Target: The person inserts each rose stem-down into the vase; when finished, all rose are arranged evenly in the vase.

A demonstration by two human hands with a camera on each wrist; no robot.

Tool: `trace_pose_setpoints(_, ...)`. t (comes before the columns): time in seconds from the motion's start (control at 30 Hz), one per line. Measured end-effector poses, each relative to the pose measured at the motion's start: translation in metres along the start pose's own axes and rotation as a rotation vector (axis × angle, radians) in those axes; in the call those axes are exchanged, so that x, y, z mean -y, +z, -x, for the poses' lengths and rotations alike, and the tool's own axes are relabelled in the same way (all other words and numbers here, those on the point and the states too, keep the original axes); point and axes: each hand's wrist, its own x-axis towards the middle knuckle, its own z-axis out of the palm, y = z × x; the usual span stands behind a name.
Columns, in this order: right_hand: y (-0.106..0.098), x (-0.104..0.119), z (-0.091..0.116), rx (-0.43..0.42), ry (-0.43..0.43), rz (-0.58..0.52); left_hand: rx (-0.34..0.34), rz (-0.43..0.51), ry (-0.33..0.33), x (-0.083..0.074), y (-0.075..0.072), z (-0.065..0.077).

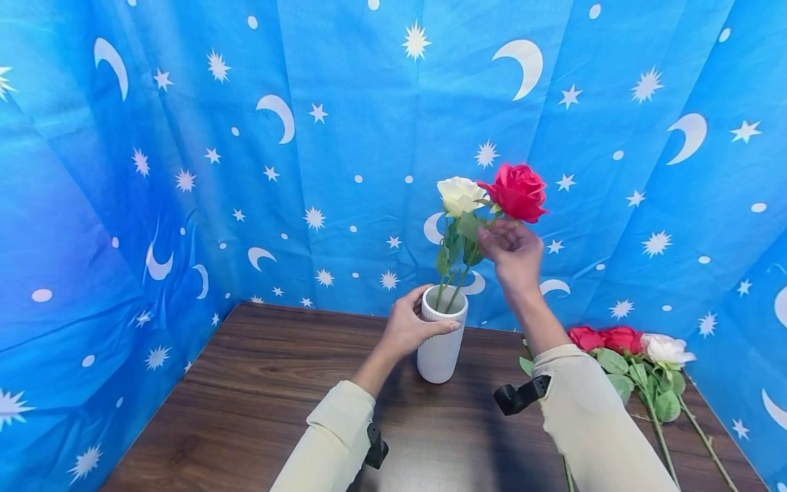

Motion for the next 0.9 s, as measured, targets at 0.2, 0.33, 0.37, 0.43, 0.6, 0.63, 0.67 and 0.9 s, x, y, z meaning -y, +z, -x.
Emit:
trace_pose_setpoints(0.2, 0.0, -0.01, 0.005, 0.036, 0.049, 0.039, -0.001, -0.004, 0.004, 0.0, 0.0, -0.001)
trace_pose_setpoints(0.33, 0.001, -0.016, 0.007, 0.06, 0.074, 0.03, -0.002, -0.003, 0.005, -0.001, -0.001, 0.0)
trace_pose_setpoints(0.37, 0.001, -0.017, 0.007, 0.061, 0.081, 0.025, -0.002, -0.001, 0.006, -0.002, -0.001, 0.0)
trace_pose_setpoints(0.43, 0.002, -0.02, 0.009, 0.066, 0.09, 0.031, 0.0, 0.001, 0.01, -0.002, -0.001, 0.0)
trace_pose_setpoints(0.6, 0.001, -0.028, 0.014, 0.072, 0.127, 0.067, 0.001, 0.006, 0.012, -0.002, -0.001, 0.001)
trace_pose_setpoints(0.63, 0.001, -0.03, 0.015, 0.071, 0.137, 0.077, 0.0, 0.006, 0.014, -0.002, 0.0, 0.001)
trace_pose_setpoints(0.67, 0.001, -0.032, 0.016, 0.071, 0.147, 0.085, -0.001, 0.006, 0.015, -0.001, 0.0, 0.001)
trace_pose_setpoints(0.9, 0.0, -0.045, 0.023, 0.083, 0.178, 0.088, -0.008, 0.011, 0.031, -0.001, 0.0, 0.0)
